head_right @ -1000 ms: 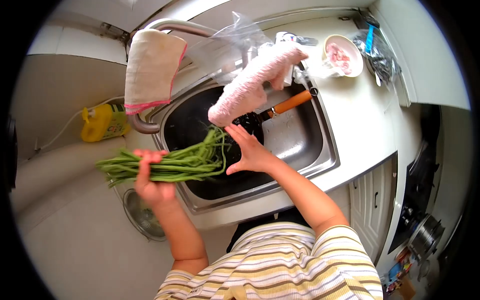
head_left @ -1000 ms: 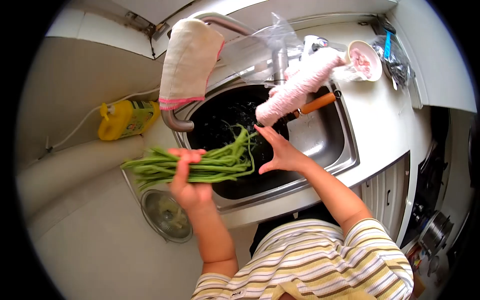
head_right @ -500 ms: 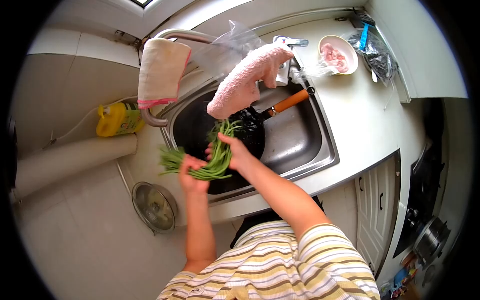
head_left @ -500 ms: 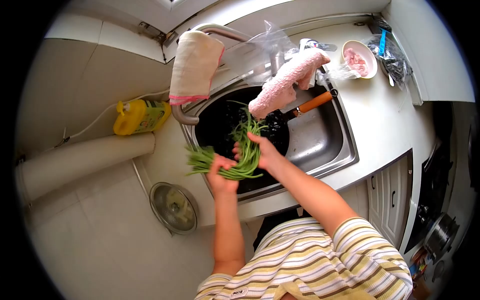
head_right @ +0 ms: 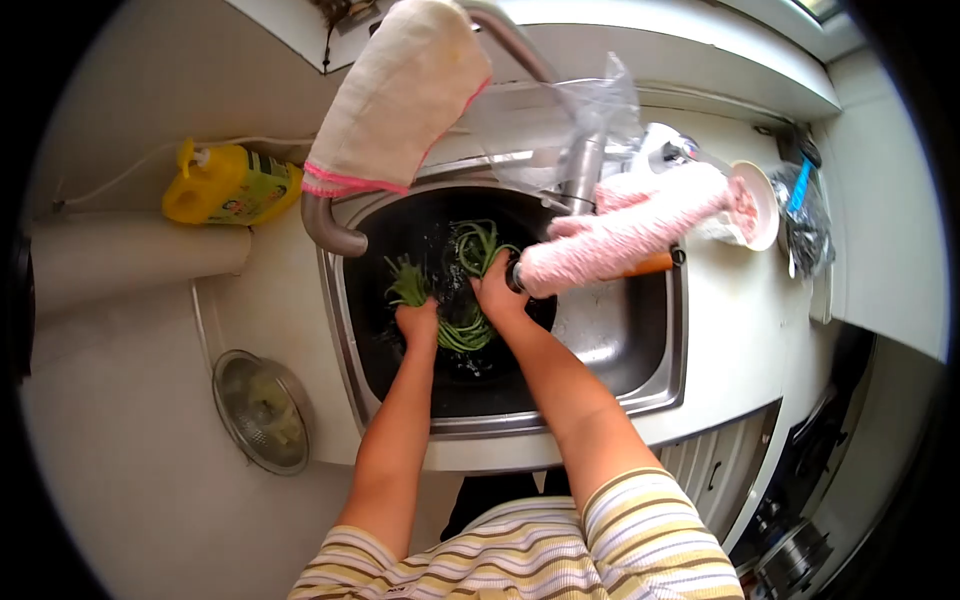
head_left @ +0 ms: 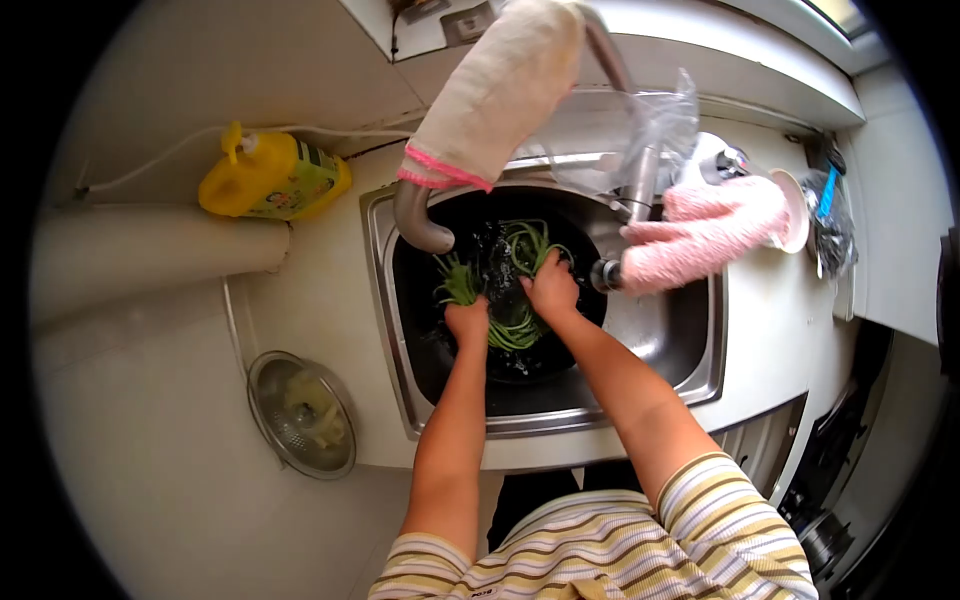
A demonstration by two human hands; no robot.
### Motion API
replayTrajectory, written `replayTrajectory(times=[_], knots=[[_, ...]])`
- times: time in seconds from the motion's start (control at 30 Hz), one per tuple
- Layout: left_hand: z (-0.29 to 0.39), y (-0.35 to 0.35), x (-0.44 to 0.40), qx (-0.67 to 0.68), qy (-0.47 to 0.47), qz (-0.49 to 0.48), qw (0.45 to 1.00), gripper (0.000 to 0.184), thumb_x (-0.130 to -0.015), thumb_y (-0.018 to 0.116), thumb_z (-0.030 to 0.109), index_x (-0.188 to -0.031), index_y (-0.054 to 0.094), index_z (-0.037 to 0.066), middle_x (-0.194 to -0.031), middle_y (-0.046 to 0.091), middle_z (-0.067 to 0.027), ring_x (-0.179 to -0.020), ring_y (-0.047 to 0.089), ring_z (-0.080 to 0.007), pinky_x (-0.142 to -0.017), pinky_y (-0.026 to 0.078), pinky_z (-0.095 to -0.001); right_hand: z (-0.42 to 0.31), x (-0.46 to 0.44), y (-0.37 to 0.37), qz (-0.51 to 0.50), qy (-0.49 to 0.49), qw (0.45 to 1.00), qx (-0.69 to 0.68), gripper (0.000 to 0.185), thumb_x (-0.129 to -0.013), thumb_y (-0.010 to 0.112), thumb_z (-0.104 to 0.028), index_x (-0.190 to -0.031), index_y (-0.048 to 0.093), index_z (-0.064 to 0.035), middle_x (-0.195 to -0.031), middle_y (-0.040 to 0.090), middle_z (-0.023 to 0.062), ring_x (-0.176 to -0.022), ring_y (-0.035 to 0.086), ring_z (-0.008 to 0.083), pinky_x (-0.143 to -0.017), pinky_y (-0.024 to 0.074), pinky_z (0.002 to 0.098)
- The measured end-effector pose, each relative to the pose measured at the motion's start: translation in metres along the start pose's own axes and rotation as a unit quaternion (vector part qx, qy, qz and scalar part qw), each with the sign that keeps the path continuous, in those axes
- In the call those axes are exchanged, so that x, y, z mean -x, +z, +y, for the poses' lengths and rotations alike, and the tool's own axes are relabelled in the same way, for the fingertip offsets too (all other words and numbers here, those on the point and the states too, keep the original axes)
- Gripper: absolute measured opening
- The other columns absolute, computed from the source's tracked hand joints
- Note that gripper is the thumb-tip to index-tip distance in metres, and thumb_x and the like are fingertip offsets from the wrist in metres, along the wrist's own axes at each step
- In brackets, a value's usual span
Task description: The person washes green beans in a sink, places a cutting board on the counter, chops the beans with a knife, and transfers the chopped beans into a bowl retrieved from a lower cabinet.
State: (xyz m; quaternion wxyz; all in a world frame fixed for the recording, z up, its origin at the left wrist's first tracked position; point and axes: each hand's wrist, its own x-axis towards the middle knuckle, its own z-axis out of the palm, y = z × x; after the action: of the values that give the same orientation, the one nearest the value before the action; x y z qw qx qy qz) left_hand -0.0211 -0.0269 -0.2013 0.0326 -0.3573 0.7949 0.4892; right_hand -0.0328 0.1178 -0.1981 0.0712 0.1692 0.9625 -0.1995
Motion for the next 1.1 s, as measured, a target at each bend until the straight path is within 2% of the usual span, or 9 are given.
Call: replayTrajectory(times=[0.2, 0.37, 0.5, 0.67, 0.8, 0.9, 0.93, 1.0, 1.1], knots=[[-0.013, 0.030, -0.017, -0.441, 0.083, -0.106, 0.888, 0.036, -0.076, 0.067, 0.036, -0.081, 0.067, 0.000, -0.085, 0.066, -0.0199, -0.079, 0.064, -0.0356, -0.071, 0.051, -0.0443, 0.009, -0.038, 0.037, -0.129, -0.202, 0.968, 0.075, 0.031, -0.084, 0.047, -0.020, -0.109, 0.054, -0.0021, -0.084, 0.065, 0.0165, -0.069, 0.066, 0.0317, -0.061, 0.0527, 0.0425], [-0.039, 0.021, -0.052, -0.047, -0.136, -0.149, 0.978, 0.029, -0.079, 0.069, 0.022, -0.091, 0.063, -0.004, -0.092, 0.065, -0.0176, -0.079, 0.064, -0.0321, -0.070, 0.051, -0.0424, -0.021, -0.071, -0.030, -0.190, -0.058, 0.979, -0.033, 0.049, -0.068, 0.071, -0.036, -0.107, 0.060, -0.0083, -0.098, 0.065, 0.0159, -0.091, 0.061, 0.0375, -0.079, 0.0498, 0.0443], [-0.006, 0.035, -0.037, 0.312, -0.313, -0.070, 0.894, 0.026, -0.083, 0.065, 0.015, -0.100, 0.059, -0.004, -0.100, 0.061, -0.0147, -0.088, 0.062, -0.0272, -0.068, 0.051, -0.0402, -0.052, -0.026, 0.007, -0.181, -0.003, 0.968, -0.172, 0.052, -0.072, 0.065, -0.038, -0.118, 0.054, -0.0157, -0.110, 0.061, 0.0152, -0.105, 0.055, 0.0368, -0.088, 0.0420, 0.0484], [0.019, 0.042, -0.007, 0.359, -0.325, -0.098, 0.870, 0.028, -0.084, 0.064, 0.015, -0.105, 0.057, -0.002, -0.099, 0.060, -0.0142, -0.087, 0.061, -0.0257, -0.067, 0.051, -0.0375, -0.053, 0.037, -0.010, -0.043, -0.154, 0.983, -0.094, 0.060, -0.078, 0.059, -0.045, -0.130, 0.046, -0.0185, -0.114, 0.060, 0.0172, -0.107, 0.054, 0.0369, -0.089, 0.0395, 0.0500], [-0.005, 0.039, -0.005, 0.408, -0.324, -0.137, 0.843, 0.031, -0.084, 0.063, 0.017, -0.111, 0.055, 0.006, -0.104, 0.055, -0.0120, -0.093, 0.057, -0.0243, -0.075, 0.049, -0.0400, -0.045, 0.006, 0.003, -0.235, 0.063, 0.932, -0.270, 0.067, -0.082, 0.056, -0.041, -0.136, 0.036, -0.0065, -0.130, 0.048, 0.0204, -0.118, 0.047, 0.0358, -0.097, 0.0371, 0.0446], [-0.044, 0.044, -0.015, 0.678, -0.290, -0.417, 0.532, 0.034, -0.083, 0.063, 0.021, -0.110, 0.053, 0.003, -0.115, 0.050, -0.0114, -0.108, 0.047, -0.0224, -0.084, 0.043, -0.0406, -0.057, 0.036, -0.008, 0.026, -0.121, 0.984, -0.126, 0.052, -0.087, 0.050, -0.037, -0.125, 0.046, -0.0027, -0.109, 0.060, 0.0239, -0.101, 0.056, 0.0410, -0.085, 0.0452, 0.0463], [-0.026, 0.041, -0.011, 0.674, -0.293, -0.418, 0.534, 0.034, -0.083, 0.063, 0.021, -0.110, 0.053, 0.003, -0.115, 0.050, -0.0114, -0.108, 0.047, -0.0224, -0.084, 0.043, -0.0406, -0.048, 0.028, 0.006, 0.027, -0.117, 0.984, -0.129, 0.052, -0.087, 0.050, -0.037, -0.125, 0.046, -0.0027, -0.109, 0.060, 0.0239, -0.101, 0.056, 0.0410, -0.085, 0.0452, 0.0463], [0.002, 0.040, 0.000, 0.345, -0.395, -0.141, 0.840, 0.030, -0.082, 0.063, 0.017, -0.104, 0.052, -0.001, -0.102, 0.055, -0.0116, -0.094, 0.053, -0.0222, -0.079, 0.043, -0.0374, -0.018, -0.007, 0.036, -0.087, -0.031, 0.977, -0.194, 0.041, -0.087, 0.051, -0.036, -0.110, 0.055, -0.0025, -0.103, 0.062, 0.0242, -0.096, 0.059, 0.0399, -0.081, 0.0470, 0.0479], [0.003, 0.020, -0.008, 0.309, -0.337, -0.206, 0.865, 0.018, -0.082, 0.063, 0.010, -0.092, 0.053, -0.001, -0.078, 0.057, -0.0089, -0.071, 0.055, -0.0199, -0.066, 0.045, -0.0371, 0.004, -0.052, 0.012, -0.185, -0.108, 0.977, -0.002, 0.032, -0.083, 0.054, -0.031, -0.097, 0.058, -0.0028, -0.091, 0.063, 0.0235, -0.082, 0.062, 0.0403, -0.072, 0.0500, 0.0470]])
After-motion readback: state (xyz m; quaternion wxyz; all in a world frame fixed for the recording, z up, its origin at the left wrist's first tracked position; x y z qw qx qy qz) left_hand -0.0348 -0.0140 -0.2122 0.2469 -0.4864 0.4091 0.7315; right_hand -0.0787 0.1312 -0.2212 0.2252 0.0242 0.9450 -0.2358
